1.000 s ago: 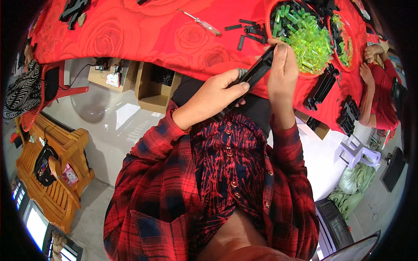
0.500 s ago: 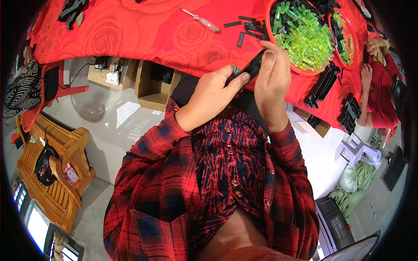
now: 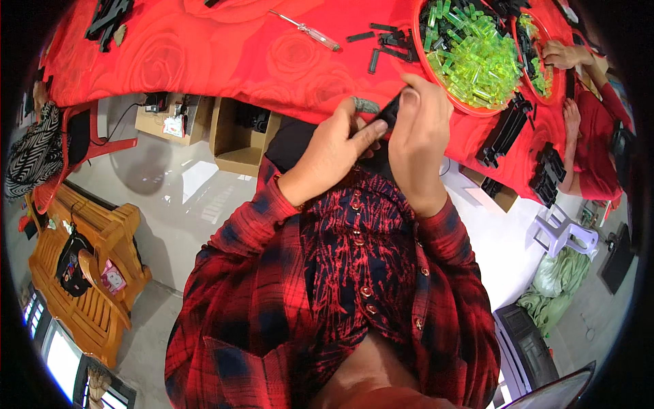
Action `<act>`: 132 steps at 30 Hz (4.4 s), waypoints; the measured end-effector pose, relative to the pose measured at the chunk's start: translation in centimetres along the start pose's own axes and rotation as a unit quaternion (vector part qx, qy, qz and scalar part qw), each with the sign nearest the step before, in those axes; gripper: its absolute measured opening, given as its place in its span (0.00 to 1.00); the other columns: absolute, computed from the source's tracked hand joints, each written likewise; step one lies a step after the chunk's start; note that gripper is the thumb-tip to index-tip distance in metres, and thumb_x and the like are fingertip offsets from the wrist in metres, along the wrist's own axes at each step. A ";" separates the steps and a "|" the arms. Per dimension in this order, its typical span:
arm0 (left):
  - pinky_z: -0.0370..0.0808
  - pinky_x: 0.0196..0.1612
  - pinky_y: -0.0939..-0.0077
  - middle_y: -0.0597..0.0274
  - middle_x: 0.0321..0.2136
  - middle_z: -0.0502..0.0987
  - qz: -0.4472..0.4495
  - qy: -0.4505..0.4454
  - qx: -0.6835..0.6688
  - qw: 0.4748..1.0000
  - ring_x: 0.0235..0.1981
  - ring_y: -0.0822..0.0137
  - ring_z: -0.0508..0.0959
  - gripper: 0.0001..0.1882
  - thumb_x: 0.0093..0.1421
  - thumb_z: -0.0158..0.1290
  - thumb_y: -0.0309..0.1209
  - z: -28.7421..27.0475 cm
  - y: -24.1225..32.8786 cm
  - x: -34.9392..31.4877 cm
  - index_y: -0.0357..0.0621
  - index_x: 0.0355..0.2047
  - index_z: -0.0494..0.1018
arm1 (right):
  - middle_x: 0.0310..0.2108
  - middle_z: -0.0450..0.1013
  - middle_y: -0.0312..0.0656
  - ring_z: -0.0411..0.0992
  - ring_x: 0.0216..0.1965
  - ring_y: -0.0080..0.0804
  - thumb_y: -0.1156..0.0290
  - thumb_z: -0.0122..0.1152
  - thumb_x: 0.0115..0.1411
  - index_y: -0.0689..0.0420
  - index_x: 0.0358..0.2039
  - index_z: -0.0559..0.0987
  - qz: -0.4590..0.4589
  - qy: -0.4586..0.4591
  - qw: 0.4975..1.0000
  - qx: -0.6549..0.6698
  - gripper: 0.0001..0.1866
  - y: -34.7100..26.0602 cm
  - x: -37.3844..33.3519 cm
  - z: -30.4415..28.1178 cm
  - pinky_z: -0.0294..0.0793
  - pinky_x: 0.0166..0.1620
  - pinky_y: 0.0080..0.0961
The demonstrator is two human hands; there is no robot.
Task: The person assembles plastic components by fitting small inserts into black frames by hand and positioning parts using a small screwdriver.
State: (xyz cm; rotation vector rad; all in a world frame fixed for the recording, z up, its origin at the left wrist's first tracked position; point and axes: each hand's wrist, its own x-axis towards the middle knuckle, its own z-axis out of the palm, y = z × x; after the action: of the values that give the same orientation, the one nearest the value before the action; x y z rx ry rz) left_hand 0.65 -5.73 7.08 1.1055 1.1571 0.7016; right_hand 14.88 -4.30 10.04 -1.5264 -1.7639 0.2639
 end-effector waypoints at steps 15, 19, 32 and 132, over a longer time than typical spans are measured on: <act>0.81 0.40 0.72 0.48 0.44 0.78 -0.136 -0.170 -0.274 0.937 0.37 0.63 0.82 0.40 0.72 0.29 0.60 -3.7 1.2 -0.4 0.34 0.59 0.66 | 0.26 0.72 0.53 0.71 0.27 0.47 0.62 0.43 0.74 0.67 0.38 0.77 0.156 -0.049 0.982 0.095 0.20 2.9 1.7 0.6 0.70 0.34 0.38; 0.81 0.40 0.70 0.47 0.46 0.78 -0.142 -0.154 -0.293 0.933 0.38 0.61 0.82 0.29 0.74 0.37 0.47 -3.8 1.9 -0.4 0.33 0.61 0.64 | 0.24 0.61 0.29 0.57 0.27 0.17 0.61 0.44 0.75 0.62 0.40 0.80 0.175 -0.042 0.975 0.129 0.19 3.7 1.3 1.0 0.60 0.30 0.20; 0.74 0.46 0.76 0.62 0.42 0.74 -0.080 -0.178 -0.191 0.962 0.40 0.72 0.77 0.23 0.65 0.47 0.23 -3.0 2.4 -2.2 0.35 0.60 0.63 | 0.34 0.75 0.50 0.73 0.36 0.40 0.65 0.43 0.74 0.67 0.41 0.77 0.148 -0.027 0.982 0.115 0.18 2.7 1.4 0.1 0.72 0.42 0.32; 0.73 0.37 0.80 0.64 0.34 0.76 -0.097 -0.088 -0.116 0.985 0.35 0.73 0.79 0.14 0.70 0.48 0.35 -5.4 2.1 -0.9 0.37 0.48 0.71 | 0.34 0.74 0.53 0.73 0.34 0.50 0.61 0.41 0.75 0.63 0.42 0.74 0.150 -0.041 0.985 0.076 0.18 2.3 0.8 3.6 0.71 0.38 0.40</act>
State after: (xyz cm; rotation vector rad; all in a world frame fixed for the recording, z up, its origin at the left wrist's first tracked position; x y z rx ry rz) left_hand -4.54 -4.20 9.27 0.8284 0.9899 0.5583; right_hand 14.25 -1.87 6.52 -1.6866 -1.5323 0.6052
